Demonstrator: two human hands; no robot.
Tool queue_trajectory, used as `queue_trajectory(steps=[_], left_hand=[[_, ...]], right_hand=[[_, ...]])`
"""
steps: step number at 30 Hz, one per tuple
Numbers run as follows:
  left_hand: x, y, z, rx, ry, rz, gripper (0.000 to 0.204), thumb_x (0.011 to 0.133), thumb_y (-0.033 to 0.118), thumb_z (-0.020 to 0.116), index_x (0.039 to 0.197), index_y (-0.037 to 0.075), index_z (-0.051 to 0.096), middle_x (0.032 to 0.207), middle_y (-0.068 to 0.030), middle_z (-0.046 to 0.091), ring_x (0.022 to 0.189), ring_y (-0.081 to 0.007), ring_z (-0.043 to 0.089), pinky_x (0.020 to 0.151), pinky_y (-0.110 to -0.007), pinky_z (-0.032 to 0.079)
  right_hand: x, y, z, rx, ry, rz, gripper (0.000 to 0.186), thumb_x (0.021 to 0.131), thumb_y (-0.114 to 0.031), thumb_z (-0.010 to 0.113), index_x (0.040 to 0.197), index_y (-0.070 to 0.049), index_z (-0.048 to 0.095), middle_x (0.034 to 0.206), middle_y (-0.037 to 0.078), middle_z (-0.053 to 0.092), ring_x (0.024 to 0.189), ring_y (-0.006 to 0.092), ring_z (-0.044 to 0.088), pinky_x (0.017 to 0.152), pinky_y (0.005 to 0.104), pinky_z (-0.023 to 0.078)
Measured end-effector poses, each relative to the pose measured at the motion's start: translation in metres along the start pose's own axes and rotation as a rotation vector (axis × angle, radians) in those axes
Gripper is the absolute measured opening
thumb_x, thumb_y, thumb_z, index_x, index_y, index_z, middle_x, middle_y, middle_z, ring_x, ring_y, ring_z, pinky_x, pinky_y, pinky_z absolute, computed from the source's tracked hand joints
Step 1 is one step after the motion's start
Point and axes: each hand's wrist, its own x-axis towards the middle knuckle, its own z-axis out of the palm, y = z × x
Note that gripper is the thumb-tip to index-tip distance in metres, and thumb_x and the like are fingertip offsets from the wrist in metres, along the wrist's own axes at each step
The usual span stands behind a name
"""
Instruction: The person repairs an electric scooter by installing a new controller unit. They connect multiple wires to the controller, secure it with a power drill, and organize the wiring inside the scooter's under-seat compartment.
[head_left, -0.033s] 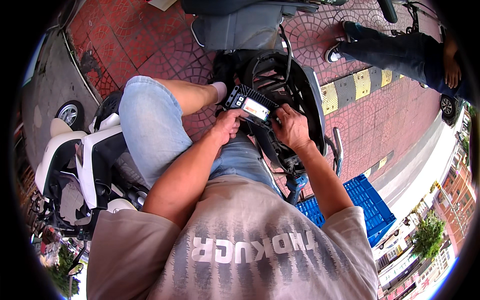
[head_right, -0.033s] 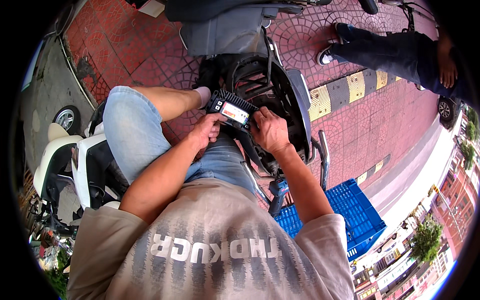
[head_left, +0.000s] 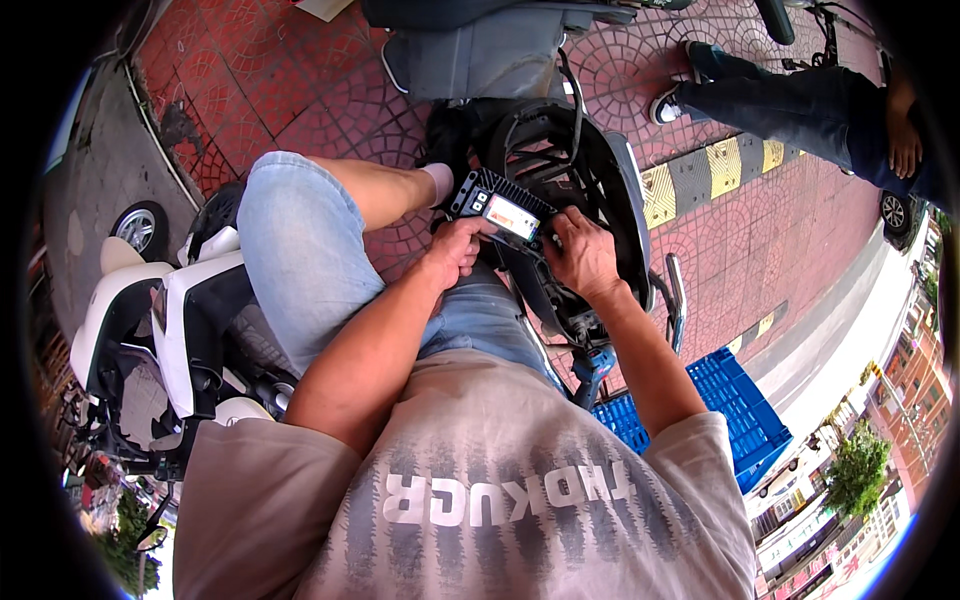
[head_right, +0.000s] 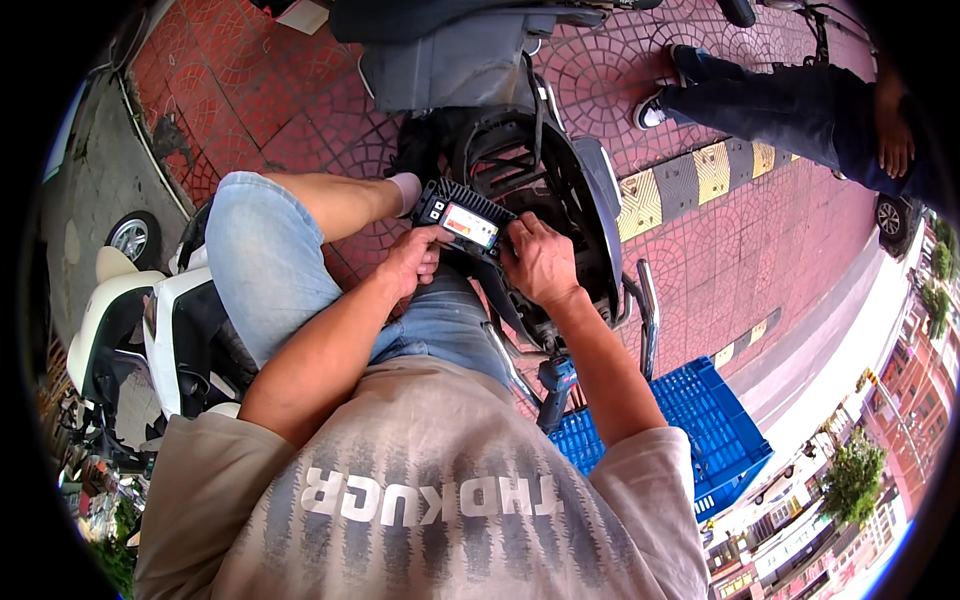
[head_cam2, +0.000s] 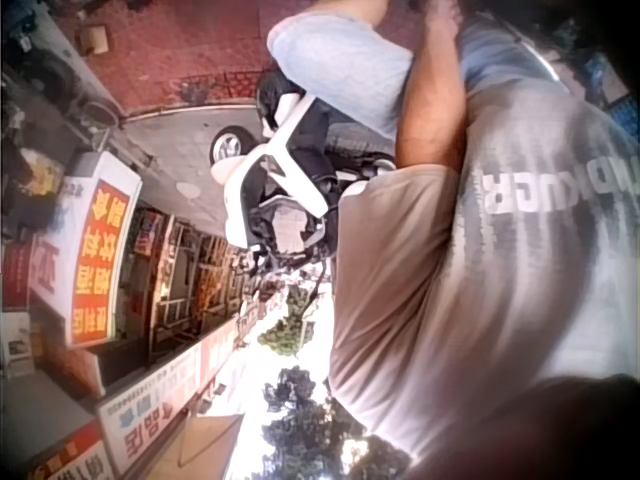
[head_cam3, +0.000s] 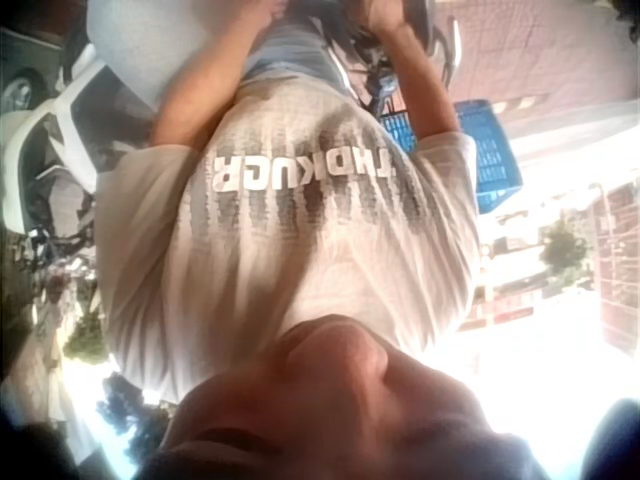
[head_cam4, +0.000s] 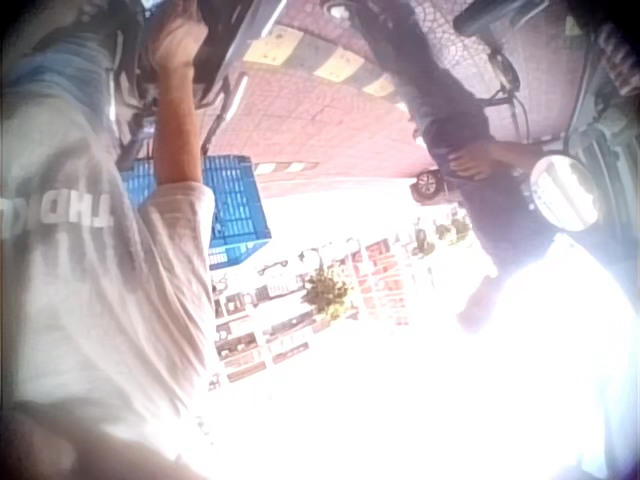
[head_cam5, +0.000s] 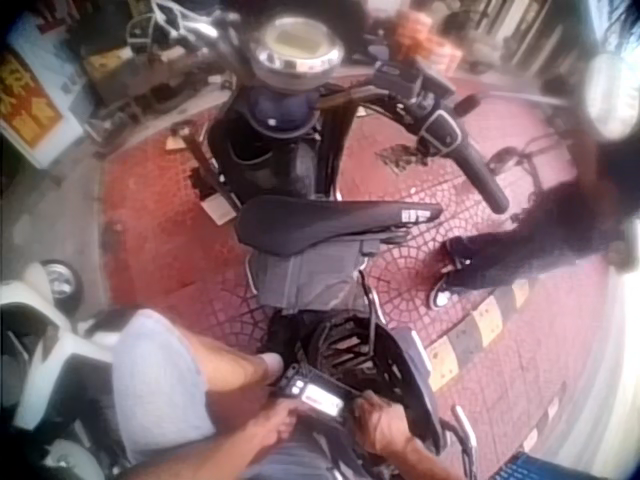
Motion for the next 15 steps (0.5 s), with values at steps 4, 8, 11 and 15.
queue_trajectory(steps=[4, 8, 11, 15], left_hand=[[-0.0010, -0.0030, -0.0006, -0.002, 0.003, -0.005, 0.024, 0.090, 0.027, 0.074, 0.077, 0.018, 0.056, 0.058, 0.0084, 0.034, 0.046, -0.0072, 0.028, 0.047, -0.028, 0.022], [-0.0001, -0.0051, -0.0003, -0.003, -0.004, -0.003, 0.024, 0.089, 0.028, 0.075, 0.078, 0.019, 0.056, 0.058, 0.0083, 0.034, 0.046, -0.0071, 0.028, 0.046, -0.028, 0.021], [0.0016, -0.0062, -0.0020, -0.008, -0.014, -0.004, 0.024, 0.089, 0.028, 0.075, 0.078, 0.019, 0.057, 0.058, 0.0084, 0.034, 0.046, -0.0070, 0.028, 0.046, -0.028, 0.021], [0.0030, -0.0065, -0.0025, -0.009, -0.008, -0.014, 0.021, 0.089, 0.028, 0.075, 0.081, 0.019, 0.058, 0.059, 0.0087, 0.034, 0.046, -0.0068, 0.028, 0.046, -0.028, 0.021]], right_hand=[[0.0047, -0.0052, -0.0007, -0.007, -0.058, 0.097, 0.025, 0.086, -0.022, 0.077, 0.100, -0.005, 0.065, 0.105, 0.014, 0.065, 0.093, 0.0373, 0.072, 0.078, 0.0481, 0.059], [0.0051, -0.0041, 0.0025, 0.028, -0.045, 0.164, 0.027, 0.087, -0.022, 0.077, 0.104, -0.004, 0.066, 0.109, 0.015, 0.067, 0.096, 0.0388, 0.072, 0.079, 0.0489, 0.059], [0.0003, -0.0022, 0.0066, 0.098, -0.009, 0.211, 0.027, 0.088, -0.020, 0.077, 0.107, -0.005, 0.067, 0.111, 0.015, 0.067, 0.097, 0.0400, 0.072, 0.080, 0.0498, 0.059], [0.0002, -0.0075, 0.0041, 0.087, 0.004, 0.214, 0.023, 0.089, -0.019, 0.076, 0.106, -0.006, 0.068, 0.109, 0.015, 0.067, 0.093, 0.0406, 0.072, 0.079, 0.0507, 0.059]])
